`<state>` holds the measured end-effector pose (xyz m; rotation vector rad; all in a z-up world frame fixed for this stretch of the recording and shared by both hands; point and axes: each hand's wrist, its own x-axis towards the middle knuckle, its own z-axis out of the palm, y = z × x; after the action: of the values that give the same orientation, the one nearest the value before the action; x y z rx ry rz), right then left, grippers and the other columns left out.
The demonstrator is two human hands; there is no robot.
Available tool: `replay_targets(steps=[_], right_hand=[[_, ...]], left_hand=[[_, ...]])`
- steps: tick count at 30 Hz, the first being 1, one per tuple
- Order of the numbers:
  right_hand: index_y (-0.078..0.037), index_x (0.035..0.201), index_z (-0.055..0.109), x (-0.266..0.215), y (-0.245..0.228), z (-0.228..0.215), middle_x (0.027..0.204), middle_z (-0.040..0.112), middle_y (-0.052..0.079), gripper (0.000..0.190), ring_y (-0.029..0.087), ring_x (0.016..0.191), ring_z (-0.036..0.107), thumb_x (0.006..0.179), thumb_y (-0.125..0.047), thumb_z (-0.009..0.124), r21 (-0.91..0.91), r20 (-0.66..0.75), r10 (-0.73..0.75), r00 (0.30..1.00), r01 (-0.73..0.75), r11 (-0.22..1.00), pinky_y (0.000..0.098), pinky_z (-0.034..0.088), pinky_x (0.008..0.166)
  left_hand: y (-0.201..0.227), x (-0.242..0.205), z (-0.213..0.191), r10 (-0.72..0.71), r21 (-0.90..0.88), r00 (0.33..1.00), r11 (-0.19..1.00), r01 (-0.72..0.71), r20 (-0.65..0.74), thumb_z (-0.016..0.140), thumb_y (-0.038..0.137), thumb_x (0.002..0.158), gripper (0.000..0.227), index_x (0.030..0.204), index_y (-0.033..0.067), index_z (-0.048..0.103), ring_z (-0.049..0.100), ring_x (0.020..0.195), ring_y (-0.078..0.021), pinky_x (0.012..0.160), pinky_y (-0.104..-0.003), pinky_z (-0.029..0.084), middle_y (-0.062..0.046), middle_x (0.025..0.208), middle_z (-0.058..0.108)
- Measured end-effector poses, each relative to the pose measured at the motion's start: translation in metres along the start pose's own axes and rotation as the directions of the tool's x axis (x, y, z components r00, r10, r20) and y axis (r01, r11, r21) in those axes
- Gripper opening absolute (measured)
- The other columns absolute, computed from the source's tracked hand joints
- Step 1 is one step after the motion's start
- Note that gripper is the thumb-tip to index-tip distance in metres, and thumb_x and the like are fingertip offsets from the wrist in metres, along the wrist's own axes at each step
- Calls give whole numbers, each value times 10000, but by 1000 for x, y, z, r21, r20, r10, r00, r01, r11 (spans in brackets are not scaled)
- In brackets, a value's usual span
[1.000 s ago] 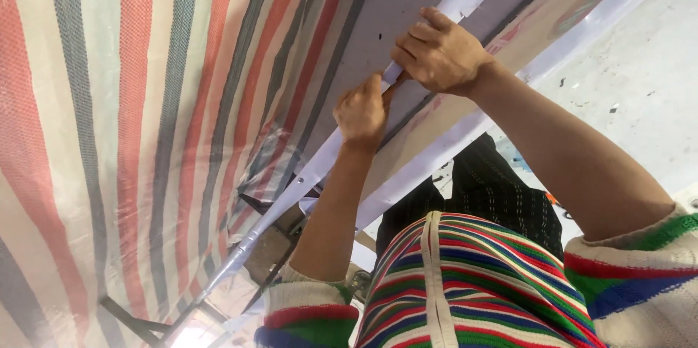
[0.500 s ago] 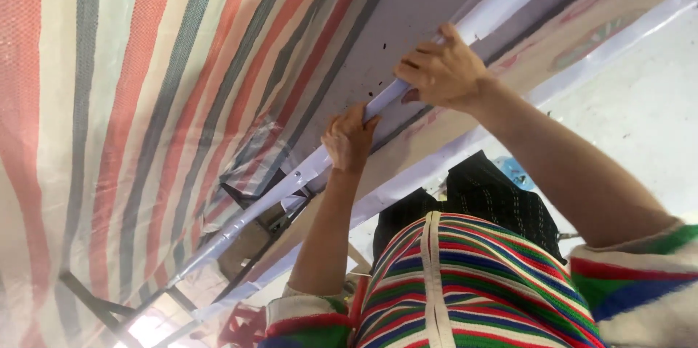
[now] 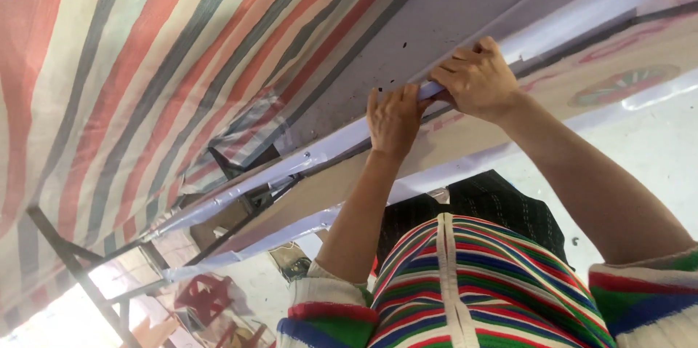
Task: Securing a banner into a metal frame by folding the edges and pressing them into a groove using a screwdriver.
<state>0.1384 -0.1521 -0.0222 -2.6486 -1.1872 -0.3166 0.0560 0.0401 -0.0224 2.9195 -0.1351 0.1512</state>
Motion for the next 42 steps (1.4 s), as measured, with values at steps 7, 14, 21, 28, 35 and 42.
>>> replay_targets(steps=[7,14,21,28,35,42], right_hand=[[-238,1026,672,-10,3,1,935,714,-71,297,130,886,646,928,-518,667,79,111,62,992,-71,994,342,389,851],[-253,1006,660,1,-1,-23,969,715,-75,134,114,854,617,1064,-355,594,52,48,45,998,-47,998,313,330,843],[-203,1098,692,8,-2,-40,1083,749,-17,295,178,944,651,850,-339,776,240,225,100,969,-155,958,377,369,922],[-310,1049,713,18,-19,-43,958,721,-96,448,149,875,618,758,-641,788,116,201,184,962,-210,971,403,391,929],[-300,1005,694,2,-14,0,882,705,-110,382,133,855,629,802,-613,777,55,171,144,975,-156,986,451,401,917],[-319,1090,687,17,-38,-11,977,722,-111,396,118,935,660,819,-595,771,-9,261,124,957,-126,992,466,414,935]], left_hand=[[12,9,-18,37,44,999,998,-36,-24,734,452,859,341,998,157,632,750,793,-214,1053,-554,499,-13,767,678],[7,11,-17,80,72,996,994,-83,49,763,382,864,326,1033,130,643,751,782,-189,1108,-578,444,-19,799,683],[-12,1,-15,27,69,955,996,-50,297,698,282,962,332,1262,182,597,773,953,-215,1185,-549,370,-53,1102,748],[-41,-35,-101,-164,-36,925,982,187,342,783,187,917,531,1414,127,605,519,1369,-357,1158,-716,225,-150,1400,624],[-72,-132,-80,-204,-160,979,967,198,-23,666,266,977,297,1271,220,672,477,1397,-284,1151,-595,307,-62,1451,599],[-40,-181,-70,-178,-248,981,950,191,73,730,273,932,255,1173,196,762,586,1308,-307,1067,-622,429,-11,1265,716]])
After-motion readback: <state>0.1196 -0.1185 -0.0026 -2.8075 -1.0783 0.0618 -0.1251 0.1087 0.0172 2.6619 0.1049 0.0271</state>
